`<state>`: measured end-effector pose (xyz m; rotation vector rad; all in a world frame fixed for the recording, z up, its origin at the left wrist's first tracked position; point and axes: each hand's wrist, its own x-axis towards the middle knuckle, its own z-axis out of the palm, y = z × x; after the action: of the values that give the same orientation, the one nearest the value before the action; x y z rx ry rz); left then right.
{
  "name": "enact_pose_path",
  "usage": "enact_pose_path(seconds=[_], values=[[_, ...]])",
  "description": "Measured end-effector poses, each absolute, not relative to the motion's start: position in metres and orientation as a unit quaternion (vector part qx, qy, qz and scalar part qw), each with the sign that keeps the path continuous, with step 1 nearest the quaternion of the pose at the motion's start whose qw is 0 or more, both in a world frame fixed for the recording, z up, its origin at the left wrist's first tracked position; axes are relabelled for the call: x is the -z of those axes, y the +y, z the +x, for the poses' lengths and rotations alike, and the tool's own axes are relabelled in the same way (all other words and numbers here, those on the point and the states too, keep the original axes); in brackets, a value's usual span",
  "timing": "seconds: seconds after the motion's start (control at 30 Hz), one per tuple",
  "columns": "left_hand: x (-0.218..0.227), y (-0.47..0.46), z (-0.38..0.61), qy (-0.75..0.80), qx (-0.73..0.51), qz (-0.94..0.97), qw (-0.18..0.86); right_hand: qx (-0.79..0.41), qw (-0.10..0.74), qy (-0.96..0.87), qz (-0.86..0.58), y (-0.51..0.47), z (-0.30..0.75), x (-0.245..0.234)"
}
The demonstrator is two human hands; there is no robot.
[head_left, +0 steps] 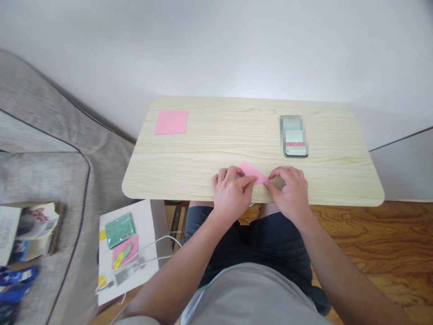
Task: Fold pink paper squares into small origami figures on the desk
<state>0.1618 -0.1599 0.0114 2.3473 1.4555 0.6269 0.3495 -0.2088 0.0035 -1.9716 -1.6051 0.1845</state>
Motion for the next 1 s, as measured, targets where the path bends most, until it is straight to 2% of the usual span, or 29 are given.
enact_pose_path(seconds=[0.33, 0.6, 1.0], values=[[-0.013, -0.161, 0.162, 0.523, -0.227, 0.808, 0.146, -0.052, 0.275, -0.612, -0.74, -0.211, 0.34, -0.011], [0.0, -0.17, 0.155, 0.509, -0.287, 0.805, 0.105, -0.032, 0.291, -0.64, -0.71, -0.202, 0.34, -0.005], [0.006, -0.189, 0.129, 0.463, -0.287, 0.833, 0.094, 0.001, 0.308, -0.651, -0.694, -0.201, 0.34, 0.001]])
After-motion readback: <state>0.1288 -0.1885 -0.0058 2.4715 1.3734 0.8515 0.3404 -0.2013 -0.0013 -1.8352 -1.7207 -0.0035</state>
